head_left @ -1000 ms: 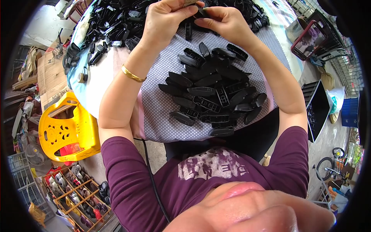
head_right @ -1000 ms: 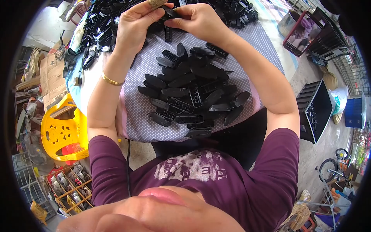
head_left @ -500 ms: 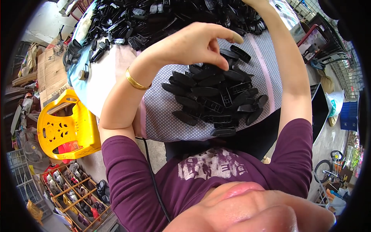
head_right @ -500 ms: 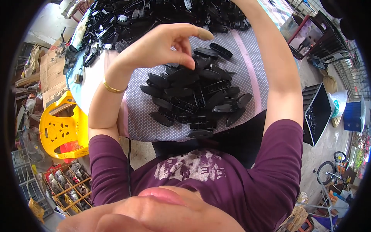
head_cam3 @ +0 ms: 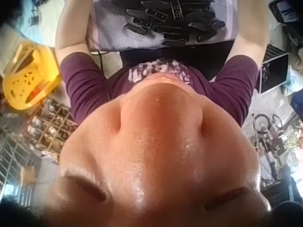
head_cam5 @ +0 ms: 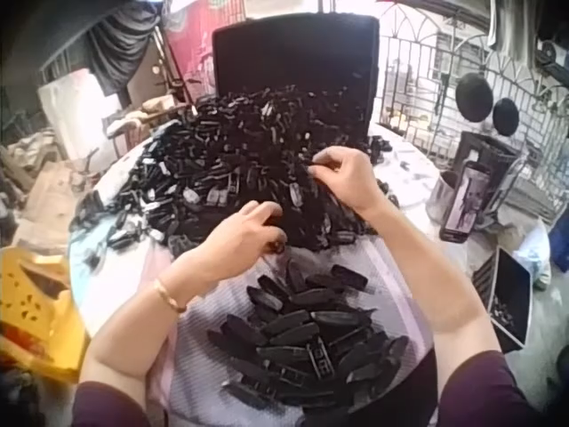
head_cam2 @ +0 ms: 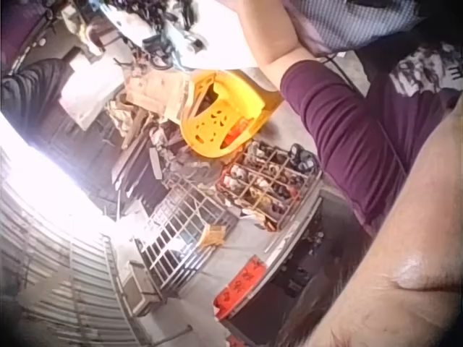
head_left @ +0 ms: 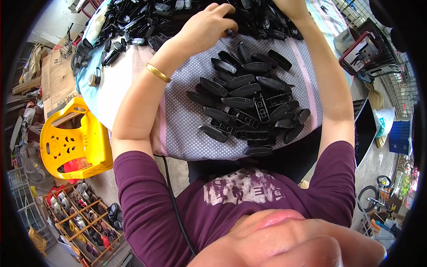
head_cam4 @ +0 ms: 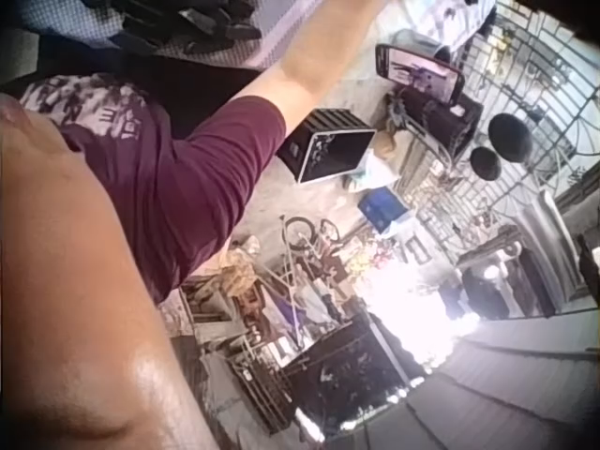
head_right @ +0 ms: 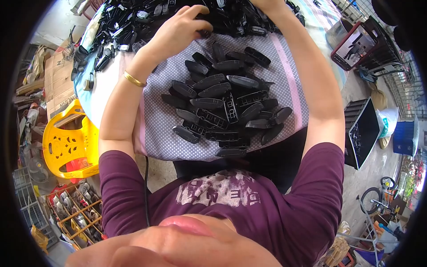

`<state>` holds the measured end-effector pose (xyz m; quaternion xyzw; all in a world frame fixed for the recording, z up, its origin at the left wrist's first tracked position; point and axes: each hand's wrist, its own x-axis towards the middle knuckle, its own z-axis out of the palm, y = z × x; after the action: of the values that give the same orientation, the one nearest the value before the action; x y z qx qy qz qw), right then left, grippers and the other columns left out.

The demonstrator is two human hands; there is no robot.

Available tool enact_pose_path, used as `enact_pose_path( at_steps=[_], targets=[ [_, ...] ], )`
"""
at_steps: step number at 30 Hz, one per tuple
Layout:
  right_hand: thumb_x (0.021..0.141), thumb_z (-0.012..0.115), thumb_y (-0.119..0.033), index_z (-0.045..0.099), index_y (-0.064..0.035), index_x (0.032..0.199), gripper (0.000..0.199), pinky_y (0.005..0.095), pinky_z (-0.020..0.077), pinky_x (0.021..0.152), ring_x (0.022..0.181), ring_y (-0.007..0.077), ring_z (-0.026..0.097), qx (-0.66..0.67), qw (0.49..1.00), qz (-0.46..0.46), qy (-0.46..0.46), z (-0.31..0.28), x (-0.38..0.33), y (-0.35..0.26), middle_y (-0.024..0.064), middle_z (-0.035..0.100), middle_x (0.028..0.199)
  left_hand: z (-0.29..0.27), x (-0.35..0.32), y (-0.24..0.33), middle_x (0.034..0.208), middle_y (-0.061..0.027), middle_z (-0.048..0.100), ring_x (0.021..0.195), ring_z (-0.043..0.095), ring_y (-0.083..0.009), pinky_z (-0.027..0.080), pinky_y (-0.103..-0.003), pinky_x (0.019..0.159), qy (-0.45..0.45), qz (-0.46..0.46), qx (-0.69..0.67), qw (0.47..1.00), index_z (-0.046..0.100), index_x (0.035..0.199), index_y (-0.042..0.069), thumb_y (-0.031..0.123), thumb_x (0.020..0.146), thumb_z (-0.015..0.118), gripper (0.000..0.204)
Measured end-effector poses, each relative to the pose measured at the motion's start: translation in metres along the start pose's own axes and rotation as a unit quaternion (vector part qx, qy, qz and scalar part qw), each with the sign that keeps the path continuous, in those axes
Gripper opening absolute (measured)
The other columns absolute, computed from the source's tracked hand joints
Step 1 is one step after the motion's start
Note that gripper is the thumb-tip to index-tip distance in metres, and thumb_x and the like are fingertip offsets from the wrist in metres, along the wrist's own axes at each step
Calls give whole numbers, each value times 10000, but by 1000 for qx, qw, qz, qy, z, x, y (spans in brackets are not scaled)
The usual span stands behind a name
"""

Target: Assembling or inspecting small black plastic components at a workstation.

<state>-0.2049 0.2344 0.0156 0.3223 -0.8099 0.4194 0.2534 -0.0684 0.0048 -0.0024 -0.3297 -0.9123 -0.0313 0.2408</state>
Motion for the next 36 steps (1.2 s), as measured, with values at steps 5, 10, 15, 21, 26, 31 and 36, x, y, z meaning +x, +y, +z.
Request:
enact_pose_path(
  at_steps=[5, 10, 15, 21, 26, 31, 36],
  targets=[
    [914, 736, -70, 700, 24, 1134, 241, 260, 551, 820, 890, 104, 675, 284, 948, 106, -102, 8, -46, -54, 55, 734, 988, 13, 5, -11, 896, -23, 643, 816, 596, -91, 503, -247, 703, 119, -247, -529, 803, 592, 1135, 11, 37, 892, 759, 295],
    [923, 704, -38, 657, 44, 1255, 345, 276, 569, 845, 920, 129, 690, 340, 938, -16, -69, 17, -64, -74, 89, 731, 1048, 3, 8, -5, 1017, -50, 694, 876, 666, -116, 551, -244, 757, 110, -324, -637, 691, 585, 1252, -20, 20, 936, 707, 340],
    [915, 688, -9, 672, 56, 1237, 328, 282, 577, 827, 911, 122, 694, 285, 955, 35, -74, 19, -62, -67, 89, 739, 1048, 1, 9, 3, 1073, -67, 708, 921, 704, -146, 596, -282, 819, 103, -288, -715, 628, 609, 1286, -29, 50, 996, 640, 302],
    [900, 696, 1, 683, 58, 1223, 329, 258, 572, 796, 901, 111, 694, 257, 964, 43, -51, 19, -64, -72, 91, 735, 1044, 6, 6, -4, 1004, -48, 717, 870, 693, -125, 583, -257, 799, 135, -287, -729, 607, 650, 1250, -16, 64, 1022, 615, 244],
    [876, 709, 8, 702, 54, 1202, 329, 243, 553, 727, 823, 103, 671, 219, 973, 31, -64, 10, -62, -80, 80, 707, 999, 0, 9, -2, 990, -7, 730, 809, 640, -70, 509, -209, 711, 151, -319, -616, 704, 710, 1209, -10, 36, 1000, 647, 223],
    [879, 703, 2, 700, 61, 1193, 320, 244, 538, 693, 785, 103, 654, 189, 981, -1, -43, 5, -63, -93, 85, 690, 959, -1, 10, 2, 1053, -9, 737, 832, 642, -62, 526, -208, 750, 177, -309, -627, 693, 712, 1244, -10, 22, 981, 672, 268],
    [869, 693, 14, 699, 65, 1174, 310, 265, 541, 677, 767, 123, 661, 154, 987, -28, -29, 5, -65, -95, 99, 694, 948, 4, 10, 4, 1070, -14, 739, 857, 652, -68, 540, -212, 787, 206, -314, -637, 674, 705, 1262, -10, 19, 972, 689, 293]
  ],
)
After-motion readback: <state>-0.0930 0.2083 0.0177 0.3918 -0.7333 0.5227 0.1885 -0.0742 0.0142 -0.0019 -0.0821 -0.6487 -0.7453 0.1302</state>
